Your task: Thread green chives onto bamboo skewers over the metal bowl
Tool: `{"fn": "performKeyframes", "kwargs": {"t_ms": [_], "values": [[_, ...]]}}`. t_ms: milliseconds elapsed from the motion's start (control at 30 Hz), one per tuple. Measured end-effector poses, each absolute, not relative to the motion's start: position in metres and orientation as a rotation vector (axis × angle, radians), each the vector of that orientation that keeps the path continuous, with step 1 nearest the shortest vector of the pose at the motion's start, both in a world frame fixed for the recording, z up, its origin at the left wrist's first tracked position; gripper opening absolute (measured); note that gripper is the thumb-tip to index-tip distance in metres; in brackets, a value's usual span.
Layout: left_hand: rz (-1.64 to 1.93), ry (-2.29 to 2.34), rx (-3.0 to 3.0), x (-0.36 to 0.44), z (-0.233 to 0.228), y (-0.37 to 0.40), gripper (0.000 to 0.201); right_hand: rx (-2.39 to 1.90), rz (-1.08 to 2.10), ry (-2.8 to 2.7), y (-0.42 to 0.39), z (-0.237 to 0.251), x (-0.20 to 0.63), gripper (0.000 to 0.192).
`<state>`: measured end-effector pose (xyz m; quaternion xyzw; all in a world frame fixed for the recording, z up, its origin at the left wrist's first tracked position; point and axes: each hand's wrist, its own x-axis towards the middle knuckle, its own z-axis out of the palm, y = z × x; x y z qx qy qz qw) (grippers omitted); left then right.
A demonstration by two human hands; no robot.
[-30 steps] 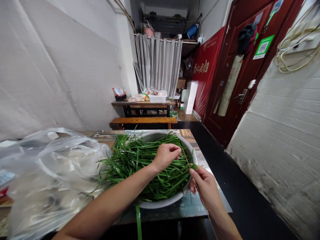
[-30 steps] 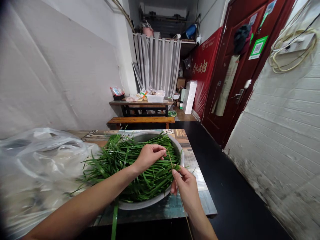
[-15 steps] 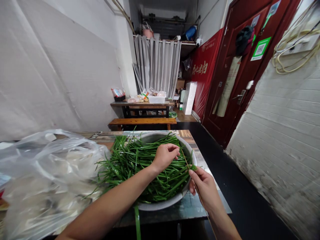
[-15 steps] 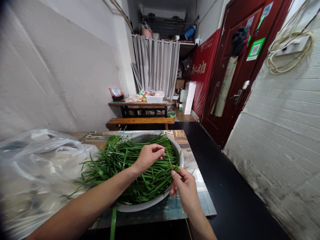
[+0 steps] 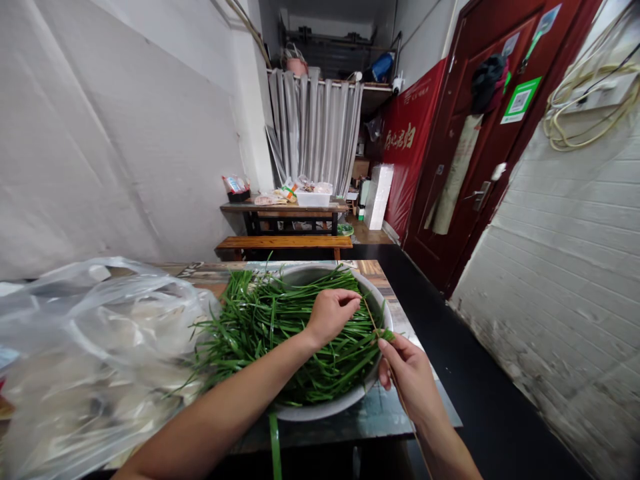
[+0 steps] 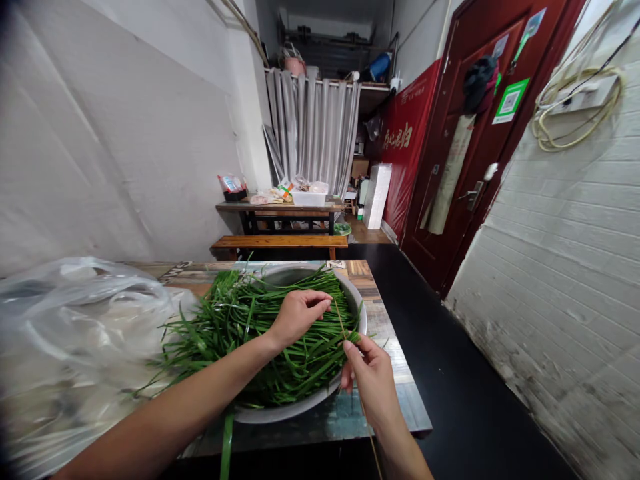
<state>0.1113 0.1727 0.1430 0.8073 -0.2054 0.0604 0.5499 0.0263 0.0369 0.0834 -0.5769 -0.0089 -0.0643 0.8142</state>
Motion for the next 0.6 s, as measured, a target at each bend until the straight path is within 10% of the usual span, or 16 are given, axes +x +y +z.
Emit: {"fn": "performKeyframes", "kwargs": {"t_ms": [600], "values": [[-0.248, -1.076, 2.183, 0.083, 0.167, 0.187, 0.024, -1.122, -0.202, -0.018, 0.04, 0.078, 0.03, 0.026]]}}
